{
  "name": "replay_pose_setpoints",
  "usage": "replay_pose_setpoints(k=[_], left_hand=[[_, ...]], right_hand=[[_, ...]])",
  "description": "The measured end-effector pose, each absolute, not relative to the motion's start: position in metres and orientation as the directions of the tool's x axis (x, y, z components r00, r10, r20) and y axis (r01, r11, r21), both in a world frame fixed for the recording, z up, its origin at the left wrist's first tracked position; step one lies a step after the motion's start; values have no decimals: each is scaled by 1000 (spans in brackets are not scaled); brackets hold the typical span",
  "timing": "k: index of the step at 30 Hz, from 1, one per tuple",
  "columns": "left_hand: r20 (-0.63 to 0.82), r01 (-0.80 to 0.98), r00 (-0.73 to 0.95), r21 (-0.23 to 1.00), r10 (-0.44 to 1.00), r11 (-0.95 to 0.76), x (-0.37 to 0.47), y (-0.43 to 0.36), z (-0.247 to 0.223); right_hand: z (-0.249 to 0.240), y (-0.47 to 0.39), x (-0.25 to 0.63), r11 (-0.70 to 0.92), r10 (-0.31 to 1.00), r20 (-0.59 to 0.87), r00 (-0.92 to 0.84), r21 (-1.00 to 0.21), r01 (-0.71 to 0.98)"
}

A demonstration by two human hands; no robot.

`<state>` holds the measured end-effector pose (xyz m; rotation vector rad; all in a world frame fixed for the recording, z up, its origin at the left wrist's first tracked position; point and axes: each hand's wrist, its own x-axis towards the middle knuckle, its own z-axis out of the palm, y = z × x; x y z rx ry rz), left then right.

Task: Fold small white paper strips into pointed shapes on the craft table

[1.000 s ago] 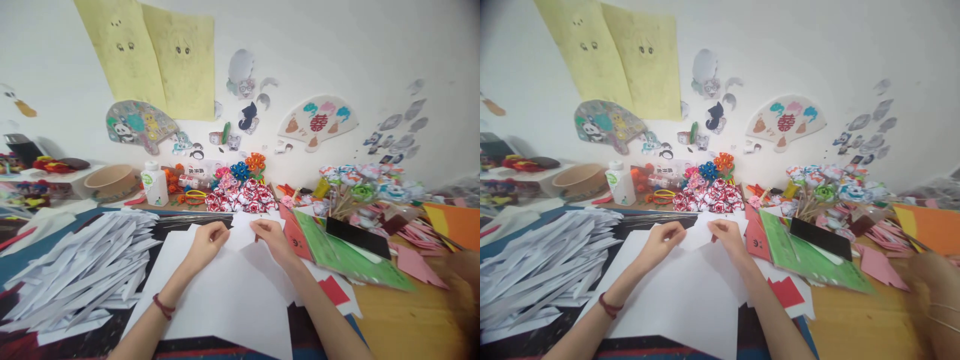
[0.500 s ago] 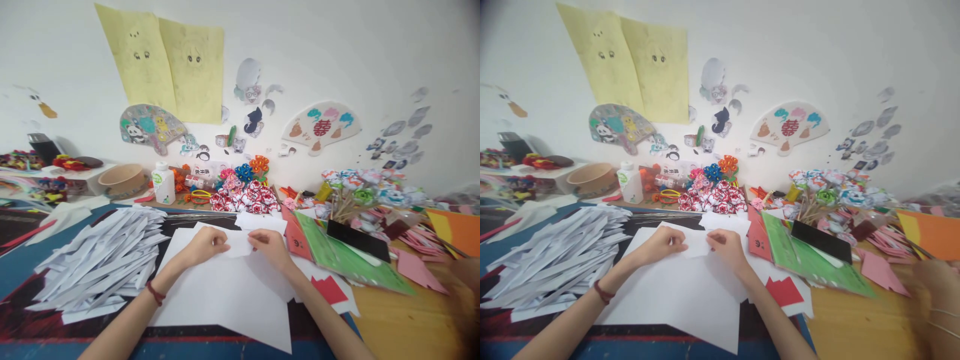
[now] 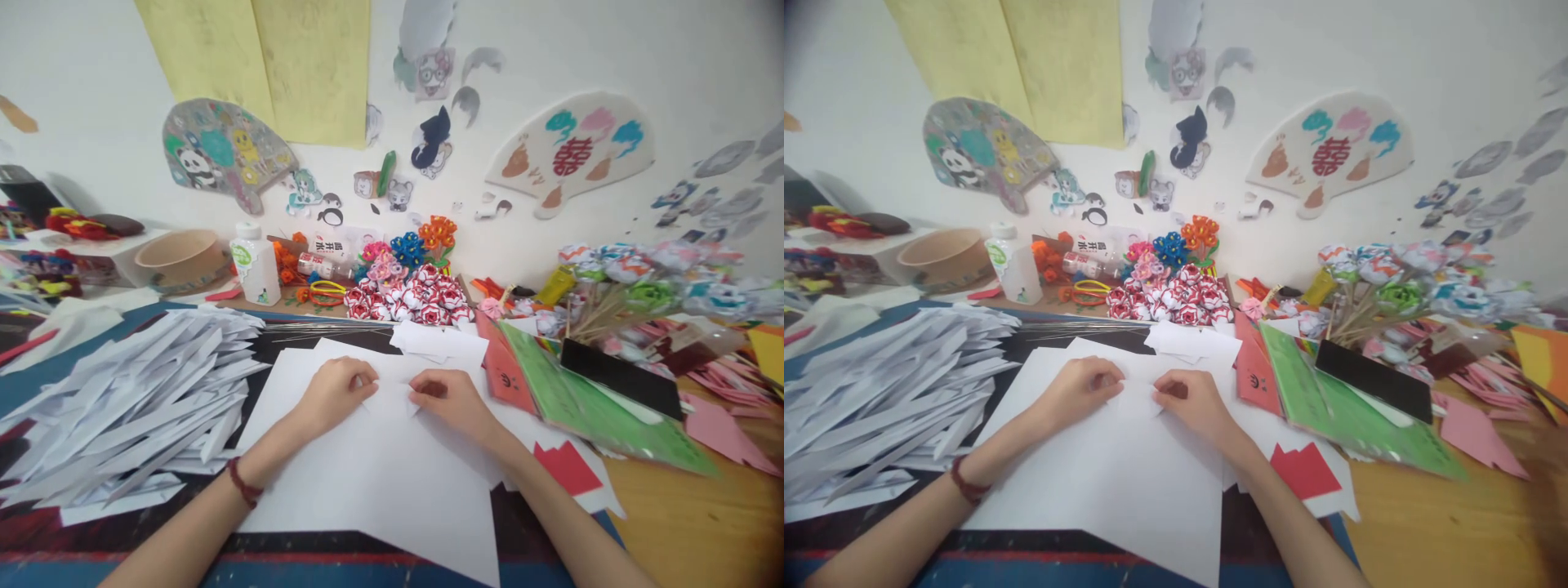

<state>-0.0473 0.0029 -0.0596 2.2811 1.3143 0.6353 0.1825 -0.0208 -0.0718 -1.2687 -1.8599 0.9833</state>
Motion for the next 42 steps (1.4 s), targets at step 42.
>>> replay_pose_setpoints(k=[42], left_hand=[[329,718,615,144,717,-682,-38,-20,-65]], right_hand=[[-83,-34,177,659,677,544,-495,-149,737]])
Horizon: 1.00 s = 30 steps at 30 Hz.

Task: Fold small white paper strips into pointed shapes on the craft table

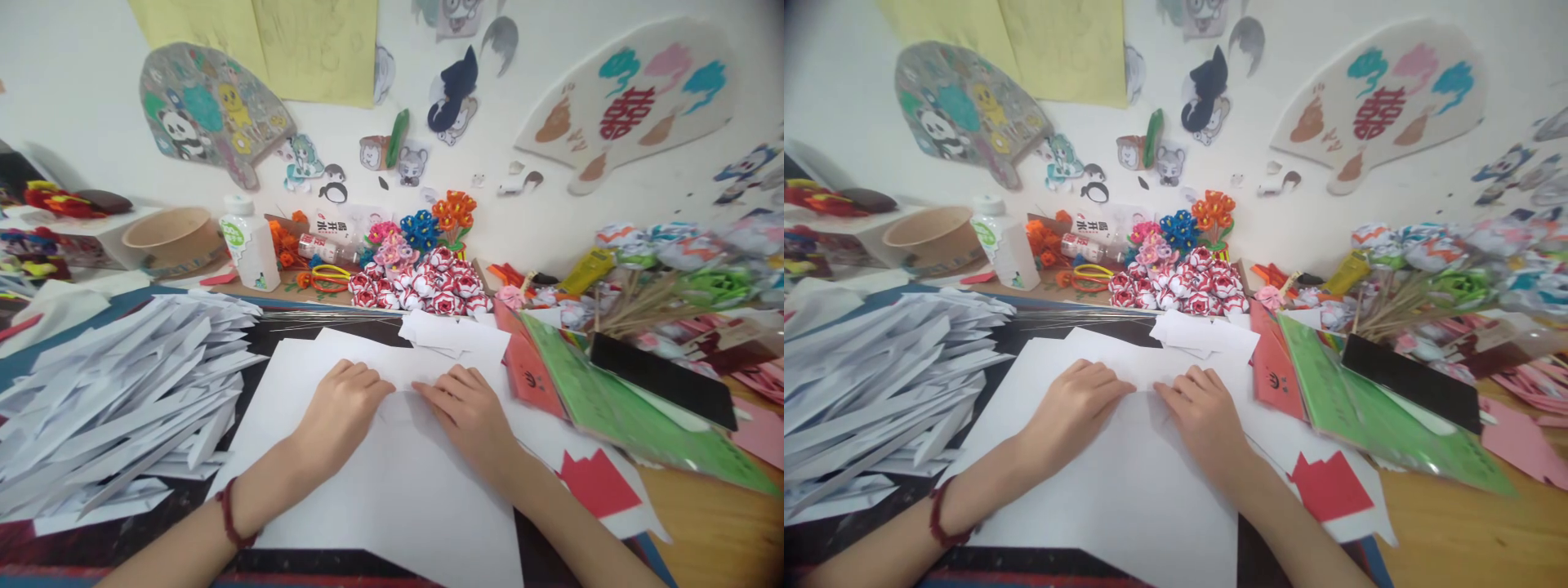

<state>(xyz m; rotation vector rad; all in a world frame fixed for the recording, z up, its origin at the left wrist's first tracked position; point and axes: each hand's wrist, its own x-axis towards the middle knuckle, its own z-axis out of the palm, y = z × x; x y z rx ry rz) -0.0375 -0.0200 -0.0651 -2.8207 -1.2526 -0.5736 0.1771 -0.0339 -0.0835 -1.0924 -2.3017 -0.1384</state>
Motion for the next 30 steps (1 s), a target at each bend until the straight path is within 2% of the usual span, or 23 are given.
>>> replay_pose_setpoints(k=[5,12,22,30], left_hand=[[298,713,667,13,683,-701,-35,-25,-64],[302,717,669,-23,679,-697,-36,-24,-64],[206,687,717,-45,666,-726,-35,-28,-55],[205,655,753,-148,625,-741,-28,-31,-51]], right_hand=[[-81,-36,177,666,662,528,-532,-88,741],[-80,-35,173,678,658,546,-519,-130,723],[-78,-38,175,649,704,491,-512,-153,746],[-78,-36,176,665,697,478,-535,-149,732]])
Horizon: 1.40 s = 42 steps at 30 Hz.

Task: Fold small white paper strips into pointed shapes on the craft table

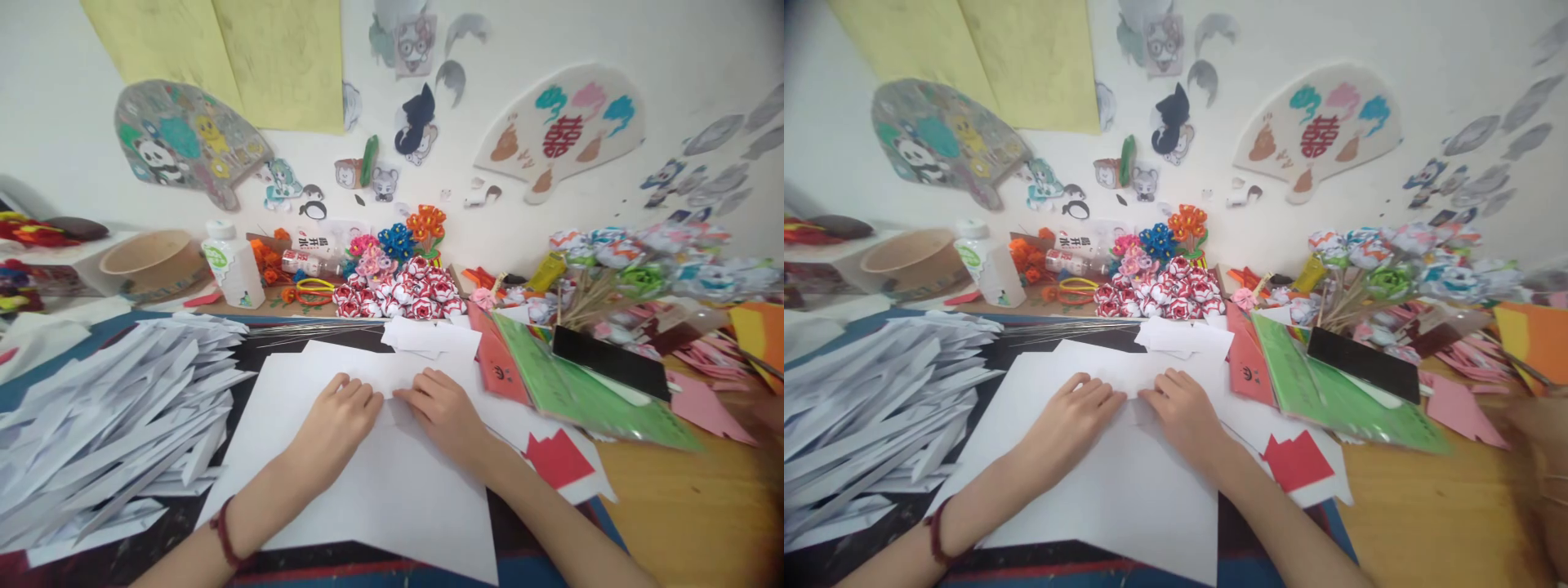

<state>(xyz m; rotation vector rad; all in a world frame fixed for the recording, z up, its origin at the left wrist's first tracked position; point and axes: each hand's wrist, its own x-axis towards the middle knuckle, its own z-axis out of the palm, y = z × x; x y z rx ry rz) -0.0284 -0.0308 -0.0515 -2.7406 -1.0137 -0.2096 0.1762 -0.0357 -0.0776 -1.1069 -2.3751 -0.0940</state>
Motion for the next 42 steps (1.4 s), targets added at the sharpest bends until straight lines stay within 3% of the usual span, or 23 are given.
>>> replay_pose_setpoints(k=[5,12,20,31,37,42], left_hand=[[183,673,737,-105,651,-732,-27,-27,-48],[234,746,626,98,744,-659,-33,-22,-58],[295,704,637,155,712,-693,-33,-22,-66],[248,637,750,-22,613,-770,-42,-22,-61],[268,590,793,-115,547,-799,-40,-26,-63],[271,576,804,-130,530,-807,-40,-28,-65]], right_hand=[[-78,-37,177,669,701,473,-534,-174,723],[-77,-36,174,661,715,484,-505,-233,713],[-80,-35,175,668,708,494,-504,-240,704],[-81,-35,176,691,682,466,-564,-157,706],[-80,-37,175,693,653,452,-608,-33,720],[-80,-39,174,707,633,439,-637,7,707]])
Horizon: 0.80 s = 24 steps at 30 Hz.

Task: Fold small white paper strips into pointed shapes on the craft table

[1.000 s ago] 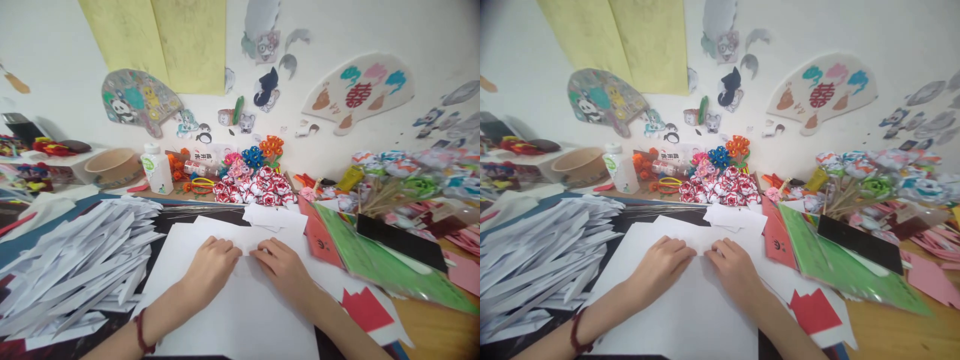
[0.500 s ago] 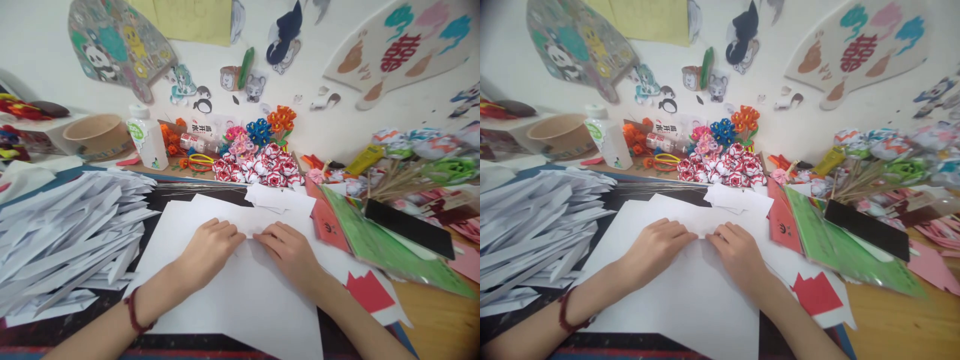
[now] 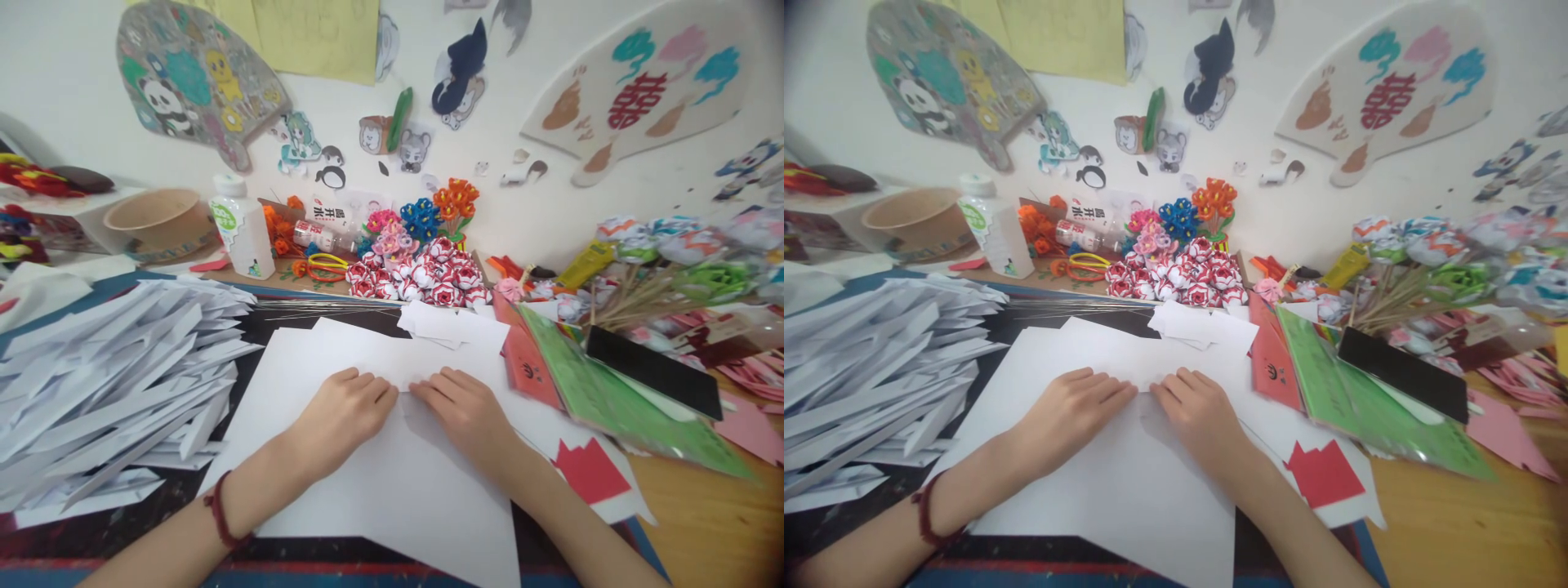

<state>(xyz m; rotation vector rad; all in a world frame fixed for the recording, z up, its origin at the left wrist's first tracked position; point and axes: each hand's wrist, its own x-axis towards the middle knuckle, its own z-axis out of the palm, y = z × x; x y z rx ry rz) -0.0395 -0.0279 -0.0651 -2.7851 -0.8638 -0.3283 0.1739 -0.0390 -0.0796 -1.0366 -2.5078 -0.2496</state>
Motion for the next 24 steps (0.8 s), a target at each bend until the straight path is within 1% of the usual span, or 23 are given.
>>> replay_pose_setpoints(k=[5,15,20,24], left_hand=[[250,571,808,-107,534,-814,-39,-28,-65],[254,520,845,-190,470,-832,-38,-29,-65],[233,534,837,-157,494,-831,-38,-30,-66],[189,560,824,-141,534,-816,-36,-31,-62]], right_hand=[[-81,-40,174,704,626,433,-649,44,709],[-81,-39,174,695,616,423,-664,106,712],[-80,-40,173,684,635,381,-672,127,719],[-80,-42,172,649,689,347,-636,95,755]])
